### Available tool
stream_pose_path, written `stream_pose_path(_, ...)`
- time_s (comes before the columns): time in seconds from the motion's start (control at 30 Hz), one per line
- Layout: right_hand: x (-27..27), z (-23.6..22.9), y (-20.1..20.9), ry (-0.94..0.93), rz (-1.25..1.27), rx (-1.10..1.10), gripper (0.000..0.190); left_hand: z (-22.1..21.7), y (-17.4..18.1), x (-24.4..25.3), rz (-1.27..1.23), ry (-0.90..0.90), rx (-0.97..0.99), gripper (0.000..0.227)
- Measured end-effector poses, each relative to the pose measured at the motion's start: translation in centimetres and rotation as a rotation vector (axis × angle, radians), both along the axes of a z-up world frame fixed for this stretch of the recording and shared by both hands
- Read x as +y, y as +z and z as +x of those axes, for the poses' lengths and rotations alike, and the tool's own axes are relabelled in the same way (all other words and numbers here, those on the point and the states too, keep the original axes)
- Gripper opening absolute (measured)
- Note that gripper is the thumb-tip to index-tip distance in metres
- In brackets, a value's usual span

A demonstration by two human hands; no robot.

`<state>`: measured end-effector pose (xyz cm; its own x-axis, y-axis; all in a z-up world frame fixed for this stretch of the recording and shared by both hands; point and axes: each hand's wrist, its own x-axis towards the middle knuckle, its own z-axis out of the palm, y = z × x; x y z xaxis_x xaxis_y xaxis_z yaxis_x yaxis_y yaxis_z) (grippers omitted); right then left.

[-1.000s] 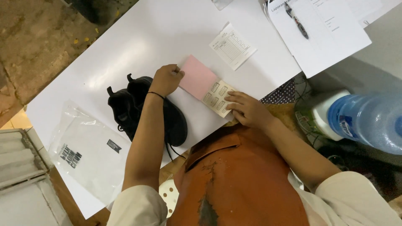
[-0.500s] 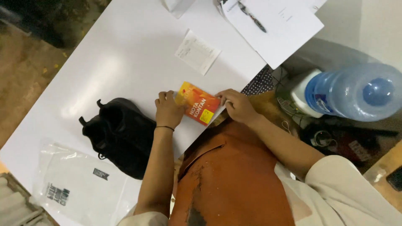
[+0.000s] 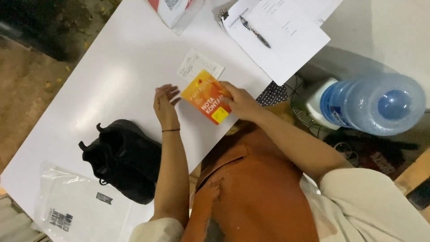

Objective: A worker at a service counter receives a pair of shoes, places them in a bag, and writes out a service order on a notepad.

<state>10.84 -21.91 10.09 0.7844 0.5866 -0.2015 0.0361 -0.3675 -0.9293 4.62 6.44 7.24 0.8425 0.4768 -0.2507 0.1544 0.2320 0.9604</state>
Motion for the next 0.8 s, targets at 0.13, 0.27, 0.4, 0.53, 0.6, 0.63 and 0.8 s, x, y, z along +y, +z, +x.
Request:
stream_pose_path(0.13,4.2,7.5,0.4,0.079,-0.134,-0.127,0.064,4.0,-3.5,1.5,0.523,0.275,0.163,0.038)
stream_pose_path(0.27,8.1,13.4,-6.4,0.149,-0.264,-0.271,0.071,6.8,-7.6,2.3,0.879,0.080,0.431,0.054)
stream_pose_path(0.4,5.7,12.5,-2.3,0.066,-0.251,-0.187,0.061,9.5,-4.9,-2.3,0.839,0.015,0.430,0.058)
stream_pose_path(0.53,2.6,13.2,-0.8,0.074,-0.524,-0.494,0.045,10.9,-2.8,-6.5,0.710,-0.033,0.370,0.058)
stream_pose_path(0.6,1.5,13.3,-1.1,0.040,-0.542,-0.499,0.042,10.9,-4.0,-6.5,0.697,-0.043,0.342,0.055)
stream_pose_path(0.63,1.3,13.5,-2.1,0.079,-0.544,-0.522,0.042,10.7,-5.1,-6.1,0.745,-0.012,0.269,0.047)
stream_pose_path(0.8,0.5,12.5,-5.0,0.085,-0.510,-0.508,0.040,8.9,-7.2,-5.6,0.717,0.065,-0.026,0.026)
